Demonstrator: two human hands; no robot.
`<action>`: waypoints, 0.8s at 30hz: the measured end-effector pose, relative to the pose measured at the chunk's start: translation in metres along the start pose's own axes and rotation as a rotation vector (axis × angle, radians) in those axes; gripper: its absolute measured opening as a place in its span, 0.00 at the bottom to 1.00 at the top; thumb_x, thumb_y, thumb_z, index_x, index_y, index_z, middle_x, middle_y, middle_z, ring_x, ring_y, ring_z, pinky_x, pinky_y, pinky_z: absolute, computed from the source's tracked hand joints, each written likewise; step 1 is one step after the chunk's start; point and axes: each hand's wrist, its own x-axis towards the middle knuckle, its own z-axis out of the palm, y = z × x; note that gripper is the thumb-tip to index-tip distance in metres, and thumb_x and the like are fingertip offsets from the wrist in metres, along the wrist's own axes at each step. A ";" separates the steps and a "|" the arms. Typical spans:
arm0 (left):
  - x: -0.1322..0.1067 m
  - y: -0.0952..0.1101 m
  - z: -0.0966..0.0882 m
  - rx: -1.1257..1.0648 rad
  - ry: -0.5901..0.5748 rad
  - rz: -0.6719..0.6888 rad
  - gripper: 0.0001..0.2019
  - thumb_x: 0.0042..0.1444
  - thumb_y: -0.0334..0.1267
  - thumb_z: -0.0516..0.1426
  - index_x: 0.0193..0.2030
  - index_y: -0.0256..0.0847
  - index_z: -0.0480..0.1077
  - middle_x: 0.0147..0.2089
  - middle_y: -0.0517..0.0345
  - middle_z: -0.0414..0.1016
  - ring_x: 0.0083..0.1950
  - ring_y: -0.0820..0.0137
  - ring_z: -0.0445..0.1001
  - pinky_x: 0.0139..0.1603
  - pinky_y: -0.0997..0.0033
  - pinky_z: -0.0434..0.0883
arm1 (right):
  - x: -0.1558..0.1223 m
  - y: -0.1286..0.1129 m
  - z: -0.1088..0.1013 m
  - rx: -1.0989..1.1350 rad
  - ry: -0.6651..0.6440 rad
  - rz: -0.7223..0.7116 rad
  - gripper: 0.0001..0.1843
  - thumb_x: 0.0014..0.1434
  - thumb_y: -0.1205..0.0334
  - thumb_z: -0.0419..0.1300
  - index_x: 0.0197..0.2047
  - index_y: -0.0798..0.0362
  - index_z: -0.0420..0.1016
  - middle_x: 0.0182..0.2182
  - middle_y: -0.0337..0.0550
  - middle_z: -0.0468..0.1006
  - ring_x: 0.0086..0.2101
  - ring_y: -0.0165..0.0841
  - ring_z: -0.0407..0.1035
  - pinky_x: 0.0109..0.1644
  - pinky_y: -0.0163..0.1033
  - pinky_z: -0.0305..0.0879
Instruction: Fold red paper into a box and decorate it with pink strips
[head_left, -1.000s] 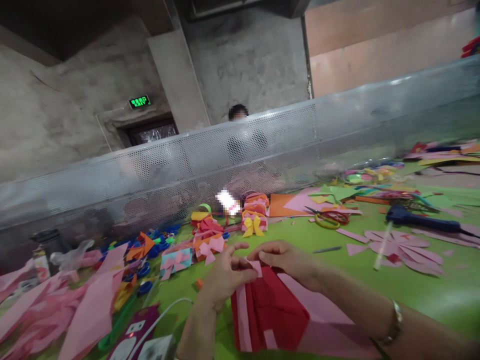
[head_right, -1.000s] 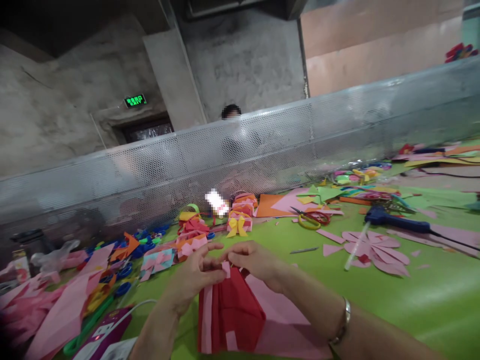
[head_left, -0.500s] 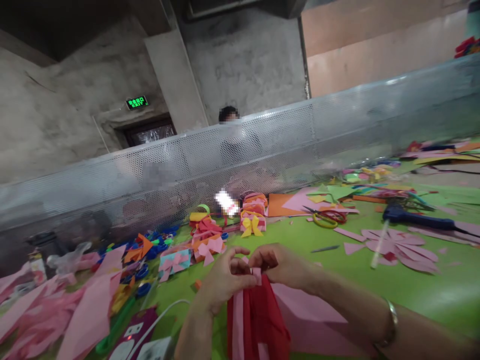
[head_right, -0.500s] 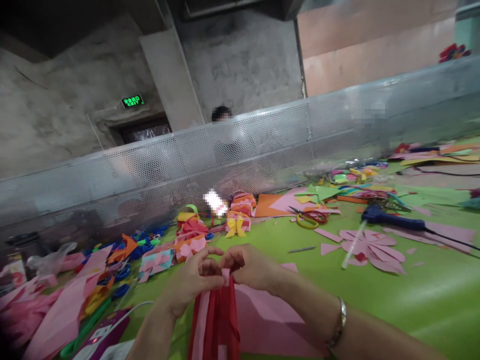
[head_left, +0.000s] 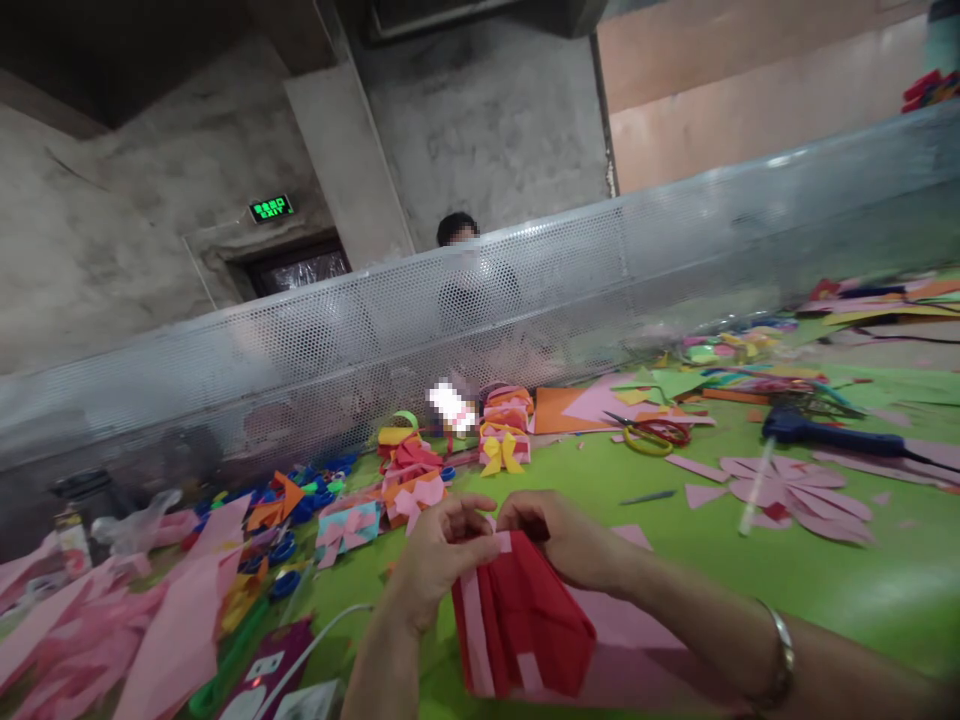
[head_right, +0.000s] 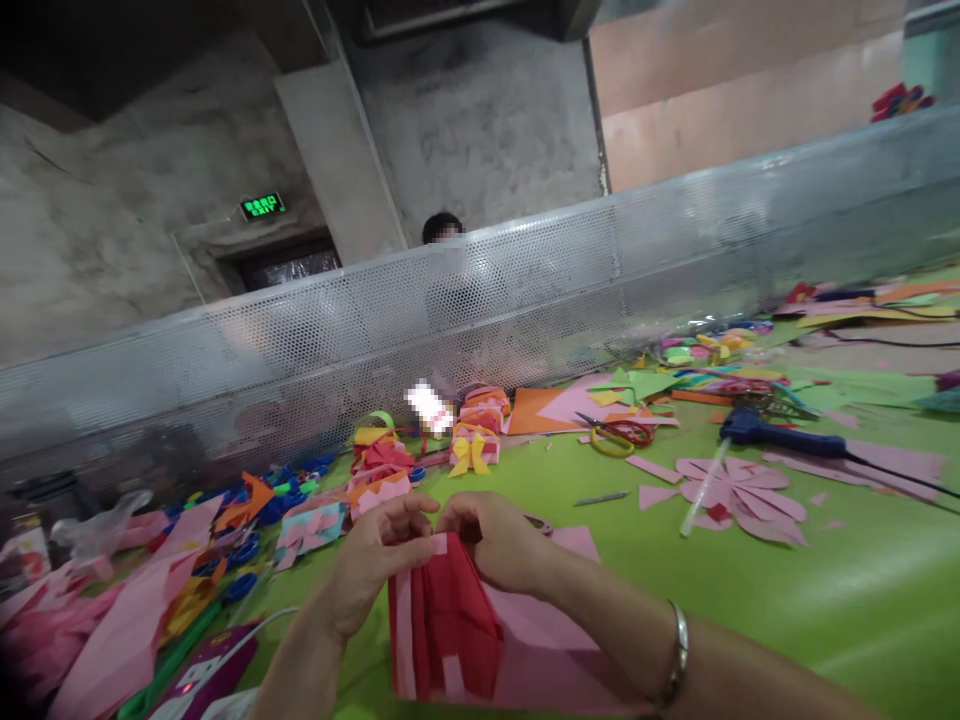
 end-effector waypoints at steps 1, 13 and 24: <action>0.000 0.001 0.001 0.031 0.025 0.015 0.16 0.37 0.33 0.64 0.37 0.37 0.72 0.27 0.62 0.72 0.29 0.76 0.69 0.33 0.76 0.65 | 0.000 0.000 -0.001 -0.026 0.011 -0.004 0.03 0.43 0.69 0.57 0.26 0.55 0.69 0.23 0.38 0.71 0.25 0.28 0.62 0.30 0.34 0.58; -0.001 0.006 0.006 0.233 0.104 0.020 0.02 0.41 0.32 0.59 0.25 0.37 0.71 0.26 0.60 0.72 0.30 0.71 0.69 0.35 0.72 0.65 | 0.002 -0.001 -0.002 -0.018 0.050 0.141 0.13 0.37 0.75 0.48 0.18 0.55 0.73 0.14 0.33 0.67 0.18 0.24 0.58 0.22 0.30 0.53; 0.003 0.000 -0.003 -0.080 0.137 0.074 0.10 0.39 0.39 0.65 0.25 0.36 0.70 0.23 0.62 0.70 0.25 0.77 0.66 0.27 0.78 0.62 | 0.004 -0.002 -0.004 0.098 0.066 0.139 0.04 0.45 0.67 0.56 0.25 0.55 0.72 0.19 0.35 0.69 0.22 0.26 0.62 0.27 0.33 0.57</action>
